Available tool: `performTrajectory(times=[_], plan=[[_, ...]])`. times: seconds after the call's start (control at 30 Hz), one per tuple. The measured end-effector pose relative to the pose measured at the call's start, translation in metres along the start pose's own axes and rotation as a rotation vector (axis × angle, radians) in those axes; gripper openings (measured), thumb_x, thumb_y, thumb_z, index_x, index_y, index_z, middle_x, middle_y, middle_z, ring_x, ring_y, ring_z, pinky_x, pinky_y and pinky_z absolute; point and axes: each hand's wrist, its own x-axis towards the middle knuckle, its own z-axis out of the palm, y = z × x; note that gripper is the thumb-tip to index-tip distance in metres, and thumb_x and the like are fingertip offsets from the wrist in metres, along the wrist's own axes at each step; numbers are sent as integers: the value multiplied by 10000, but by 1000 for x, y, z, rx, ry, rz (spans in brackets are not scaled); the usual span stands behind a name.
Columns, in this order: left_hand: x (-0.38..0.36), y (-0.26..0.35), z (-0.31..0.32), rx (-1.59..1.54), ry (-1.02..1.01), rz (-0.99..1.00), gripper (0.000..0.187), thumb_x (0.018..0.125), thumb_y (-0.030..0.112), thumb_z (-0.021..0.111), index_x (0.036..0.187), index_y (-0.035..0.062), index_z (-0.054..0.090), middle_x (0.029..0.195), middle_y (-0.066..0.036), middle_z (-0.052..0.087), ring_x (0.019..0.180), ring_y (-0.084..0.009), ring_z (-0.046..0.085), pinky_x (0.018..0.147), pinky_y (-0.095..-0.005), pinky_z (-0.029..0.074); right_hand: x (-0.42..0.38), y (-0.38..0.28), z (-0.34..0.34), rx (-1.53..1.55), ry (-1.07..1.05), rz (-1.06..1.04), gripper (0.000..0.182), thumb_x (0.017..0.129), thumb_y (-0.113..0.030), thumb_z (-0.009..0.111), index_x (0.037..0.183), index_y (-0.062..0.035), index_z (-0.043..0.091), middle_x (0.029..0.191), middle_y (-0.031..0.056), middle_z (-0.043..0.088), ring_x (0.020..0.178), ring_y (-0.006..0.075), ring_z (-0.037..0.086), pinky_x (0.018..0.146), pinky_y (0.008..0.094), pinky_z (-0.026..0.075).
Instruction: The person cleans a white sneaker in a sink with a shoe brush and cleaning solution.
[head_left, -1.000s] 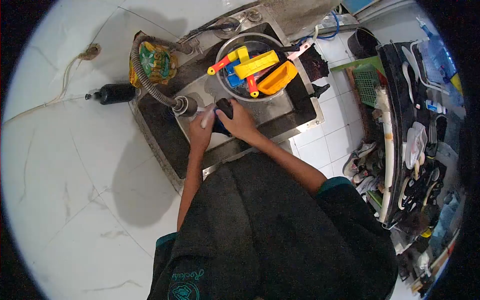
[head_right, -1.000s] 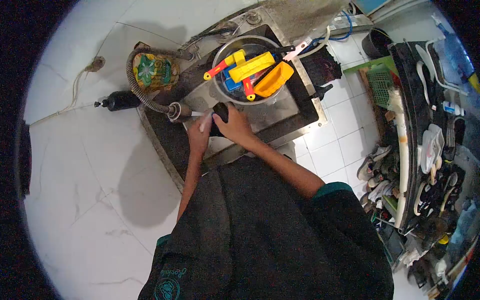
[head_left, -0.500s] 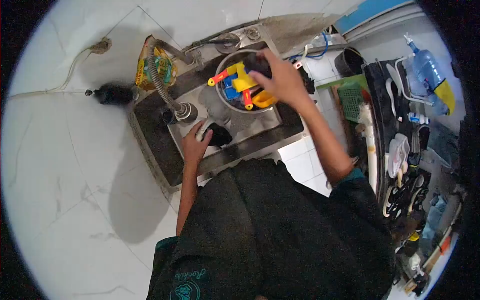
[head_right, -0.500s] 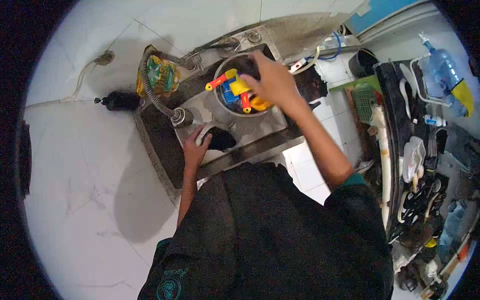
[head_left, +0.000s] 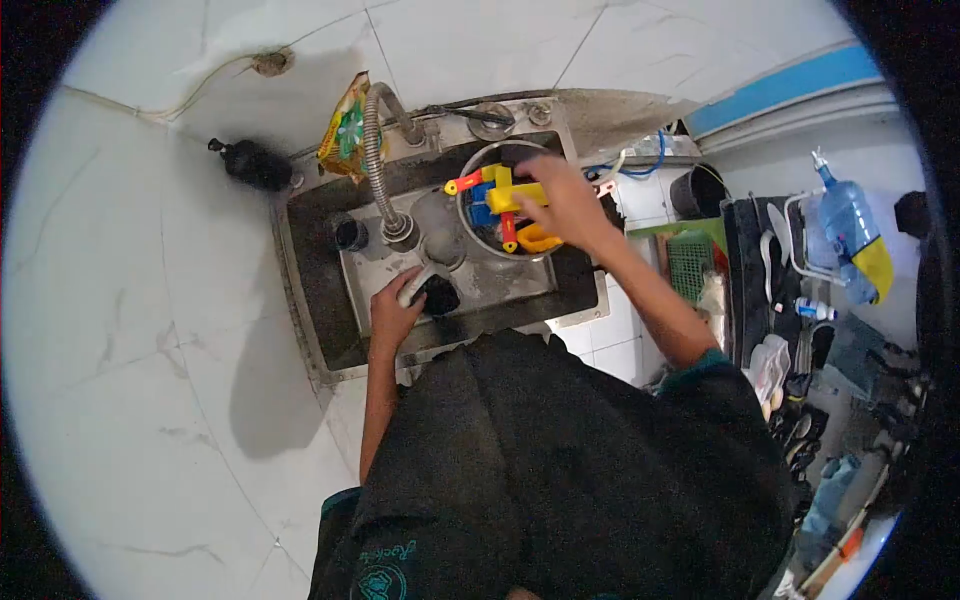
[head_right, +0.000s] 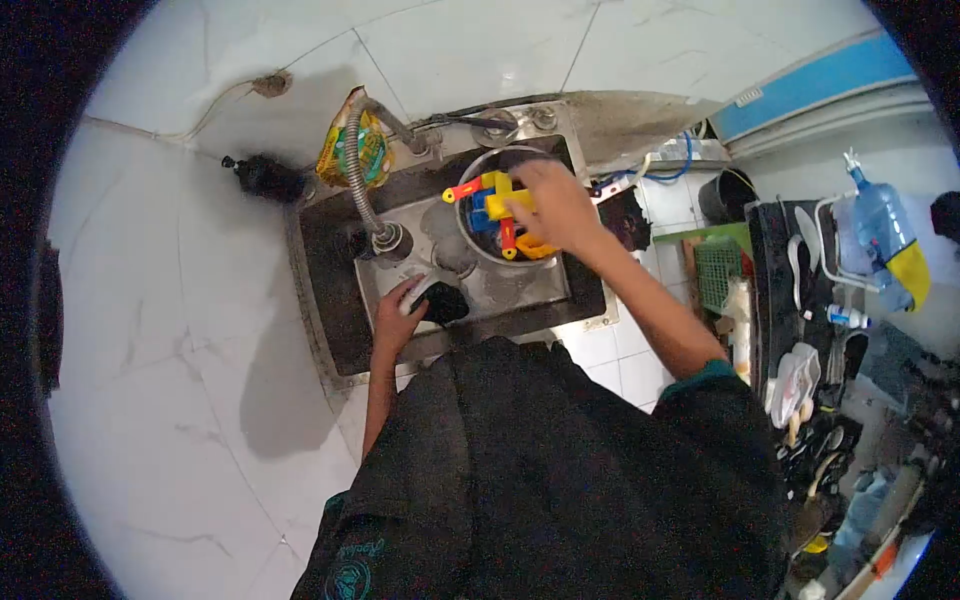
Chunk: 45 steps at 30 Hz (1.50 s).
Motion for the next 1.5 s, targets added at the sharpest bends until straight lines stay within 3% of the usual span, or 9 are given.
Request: performTrajectory(times=[0.23, 0.33, 0.67, 0.87, 0.9, 1.0, 1.13, 1.37, 1.5], plan=[[-13, 17, 1, 21, -45, -45, 550, 736, 22, 744, 1255, 153, 619, 1285, -142, 609, 1204, -310, 573, 1012, -393, 454, -20, 31, 27, -110, -100, -18, 346, 744, -177, 721, 1033, -54, 577, 967, 119, 612, 938, 310, 592, 803, 424, 474], [-14, 24, 2, 50, -71, -46, 560, 736, -11, 739, 1256, 153, 611, 1315, -154, 583, 1241, -320, 542, 1031, -400, 440, -14, 39, 23, -61, -158, 28, 365, 728, -176, 750, 1006, -19, 575, 949, 149, 626, 912, 364, 602, 795, 454, 484], [-20, 45, 12, 219, 52, -78, 584, 714, -49, 710, 1258, 134, 604, 1307, -151, 587, 1238, -313, 541, 1037, -374, 421, 5, 37, 3, 167, -161, 297, 515, 770, -326, 776, 1089, -15, 517, 854, 219, 635, 836, 391, 638, 717, 455, 490], [-21, 33, 21, 137, 65, -101, 634, 651, -65, 741, 1235, 148, 618, 1291, -174, 588, 1217, -341, 549, 1014, -397, 456, 22, 47, -42, -52, -525, 58, 511, 767, -277, 759, 1151, -28, 534, 891, 230, 661, 858, 392, 655, 742, 475, 517], [-22, 34, 22, 151, 80, -111, 628, 651, -63, 742, 1231, 145, 621, 1284, -172, 593, 1209, -341, 555, 1011, -398, 459, 22, 47, -40, -116, -515, -22, 400, 766, -259, 729, 1054, -27, 576, 854, 194, 667, 877, 377, 656, 741, 467, 528], [-21, 41, 24, 193, 110, -130, 608, 652, -55, 745, 1218, 138, 632, 1264, -167, 606, 1190, -339, 568, 1003, -399, 468, 20, 54, 6, -241, -497, -164, 318, 776, -224, 691, 1023, -39, 616, 866, 181, 672, 870, 351, 665, 733, 456, 532], [-22, 45, 25, 245, 109, -109, 579, 688, -25, 739, 1231, 136, 618, 1243, -148, 622, 1171, -328, 584, 985, -395, 472, 14, 51, 32, -208, -428, -263, 357, 790, -200, 647, 1099, -24, 617, 842, 158, 676, 836, 330, 672, 700, 448, 541], [-24, 36, 35, 211, 134, -121, 561, 699, -6, 744, 1228, 138, 624, 1191, -148, 650, 1125, -330, 611, 957, -386, 483, 23, 40, 16, -141, -553, -68, 518, 788, -353, 736, 1149, -26, 562, 870, 198, 664, 854, 360, 667, 721, 475, 532], [-29, 36, 36, 192, 179, -101, 520, 719, 61, 757, 1219, 135, 634, 1159, -157, 663, 1080, -337, 633, 920, -394, 496, 24, 33, 4, -101, -607, -68, 507, 771, -338, 749, 1110, -17, 551, 870, 202, 669, 858, 382, 666, 719, 495, 529]])
